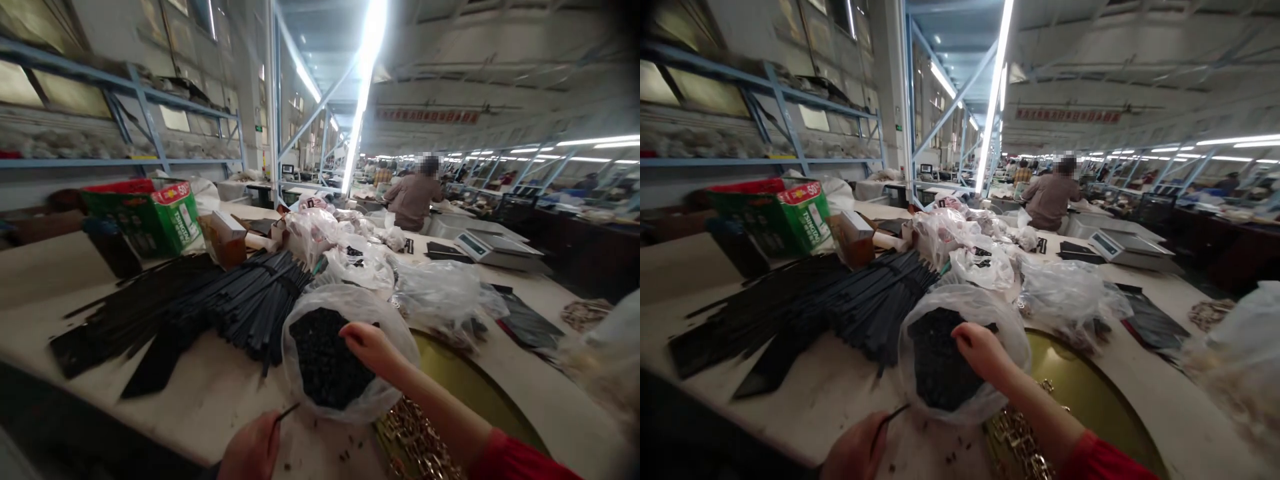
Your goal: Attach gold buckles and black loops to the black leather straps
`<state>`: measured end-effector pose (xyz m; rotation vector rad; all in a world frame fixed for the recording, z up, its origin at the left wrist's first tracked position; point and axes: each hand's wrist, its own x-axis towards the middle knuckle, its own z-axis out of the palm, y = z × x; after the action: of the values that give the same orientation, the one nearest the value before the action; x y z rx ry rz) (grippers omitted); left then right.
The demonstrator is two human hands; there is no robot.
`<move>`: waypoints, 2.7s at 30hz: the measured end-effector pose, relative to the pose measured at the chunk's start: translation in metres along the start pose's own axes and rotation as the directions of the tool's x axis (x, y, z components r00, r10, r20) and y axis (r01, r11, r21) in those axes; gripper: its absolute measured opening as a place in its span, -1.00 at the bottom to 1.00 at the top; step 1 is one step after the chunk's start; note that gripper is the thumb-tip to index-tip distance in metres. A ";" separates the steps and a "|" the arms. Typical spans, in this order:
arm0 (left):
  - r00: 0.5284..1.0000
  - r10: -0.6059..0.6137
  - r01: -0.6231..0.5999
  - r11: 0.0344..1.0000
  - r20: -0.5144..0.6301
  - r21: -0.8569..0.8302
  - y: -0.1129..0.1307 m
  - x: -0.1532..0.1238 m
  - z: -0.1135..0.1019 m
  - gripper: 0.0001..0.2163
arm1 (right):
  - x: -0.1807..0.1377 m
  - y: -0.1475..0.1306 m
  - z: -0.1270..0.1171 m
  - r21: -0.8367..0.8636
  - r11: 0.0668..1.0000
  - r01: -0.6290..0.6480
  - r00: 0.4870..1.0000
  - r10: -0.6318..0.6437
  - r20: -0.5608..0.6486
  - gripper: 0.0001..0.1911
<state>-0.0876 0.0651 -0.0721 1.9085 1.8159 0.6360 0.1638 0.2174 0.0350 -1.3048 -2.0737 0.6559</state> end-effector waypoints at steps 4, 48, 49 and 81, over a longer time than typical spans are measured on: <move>0.994 0.094 -0.087 0.989 -0.053 0.124 0.001 0.002 0.003 -0.76 | -0.052 0.010 0.034 -0.194 0.981 -0.020 0.993 0.042 0.114 -0.79; 0.775 -0.005 0.292 0.890 0.632 -0.350 0.109 -0.033 -0.014 -0.71 | -0.191 -0.034 0.089 0.812 0.317 -0.491 0.805 0.520 0.284 -0.63; 0.814 0.016 0.197 0.933 0.580 -0.303 0.110 -0.033 -0.012 -0.70 | -0.192 -0.035 0.090 0.814 0.317 -0.487 0.811 0.510 0.286 -0.63; 0.813 0.118 0.133 0.915 0.570 -0.380 0.115 -0.021 -0.014 -0.74 | -0.174 0.001 0.028 -0.099 0.946 -0.307 0.952 0.305 -0.037 -0.77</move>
<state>-0.0043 0.0384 0.0064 1.5746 1.1843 0.3246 0.2033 0.0565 -0.0240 -1.7082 -1.9265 0.6685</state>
